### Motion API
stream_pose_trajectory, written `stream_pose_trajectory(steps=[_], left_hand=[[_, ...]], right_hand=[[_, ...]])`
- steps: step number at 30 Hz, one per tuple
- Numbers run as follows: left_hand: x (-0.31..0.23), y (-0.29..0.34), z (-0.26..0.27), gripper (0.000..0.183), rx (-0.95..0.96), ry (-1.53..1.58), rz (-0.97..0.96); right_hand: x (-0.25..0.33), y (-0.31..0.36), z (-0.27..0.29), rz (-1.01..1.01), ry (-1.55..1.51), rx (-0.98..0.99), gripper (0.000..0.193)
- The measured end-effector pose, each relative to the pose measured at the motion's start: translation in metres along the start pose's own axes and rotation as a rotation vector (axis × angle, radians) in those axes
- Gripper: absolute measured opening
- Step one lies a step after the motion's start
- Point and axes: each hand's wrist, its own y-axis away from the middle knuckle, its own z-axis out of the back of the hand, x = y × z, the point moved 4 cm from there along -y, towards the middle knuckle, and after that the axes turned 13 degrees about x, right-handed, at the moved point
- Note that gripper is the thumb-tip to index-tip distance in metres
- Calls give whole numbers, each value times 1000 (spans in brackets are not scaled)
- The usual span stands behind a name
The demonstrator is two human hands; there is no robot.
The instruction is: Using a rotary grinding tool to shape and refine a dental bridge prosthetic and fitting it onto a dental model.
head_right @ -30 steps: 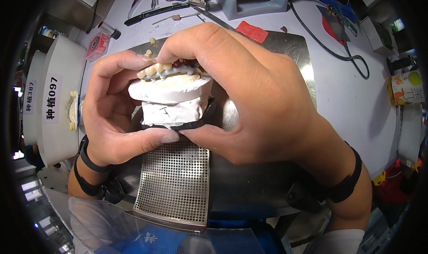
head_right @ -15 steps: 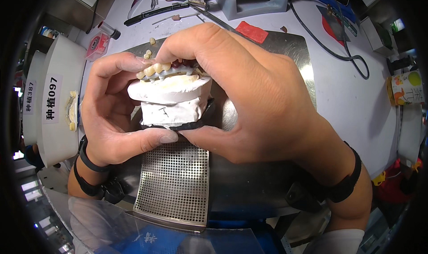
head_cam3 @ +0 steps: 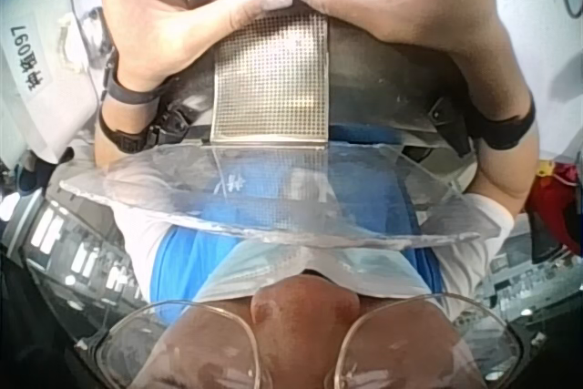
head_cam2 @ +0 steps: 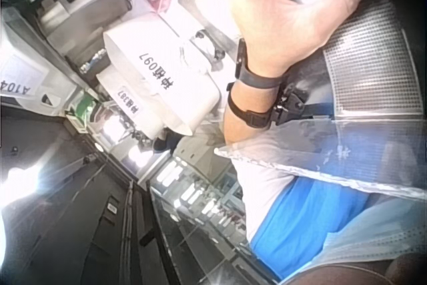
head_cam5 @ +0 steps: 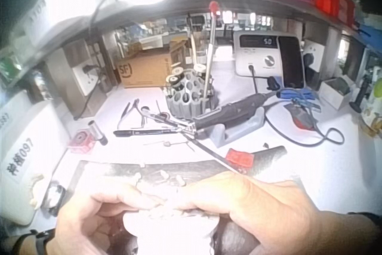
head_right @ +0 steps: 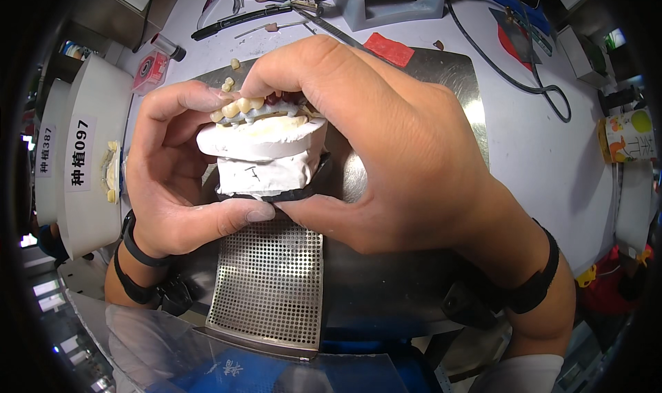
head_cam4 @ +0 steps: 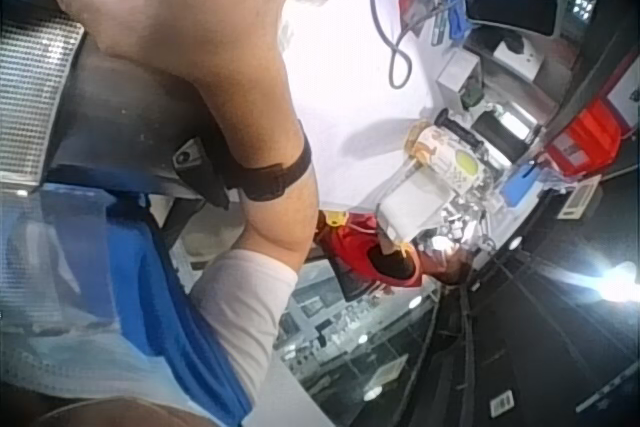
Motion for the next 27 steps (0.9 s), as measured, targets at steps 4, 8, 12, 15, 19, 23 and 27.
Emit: stream_pose_trajectory(steps=[4, 8, 12, 15, 19, 23, 27], left_hand=[[0, 0, 0, 82, -9, 8, 7], [0, 0, 0, 81, -8, 8, -1], [0, 0, 0, 81, -12, 10, 8], [0, 0, 0, 81, -8, 5, 6], [2, 0, 0, 82, 2, -7, -19], [1, 0, 1, 83, 11, -15, -16], [1, 0, 1, 83, 0, -14, -7]], right_hand=[[-1, 0, 1, -1, -9, 13, 72], [-1, 0, -1, 5, -25, 10, 73], [-1, 1, -1, 15, -23, 3, 74], [-1, 1, -1, 10, -12, 7, 74], [-1, 1, -1, 11, -5, 9, 74], [-2, 0, -1, 7, -13, 4, 74], [-2, 0, -1, 5, -13, 4, 75]])
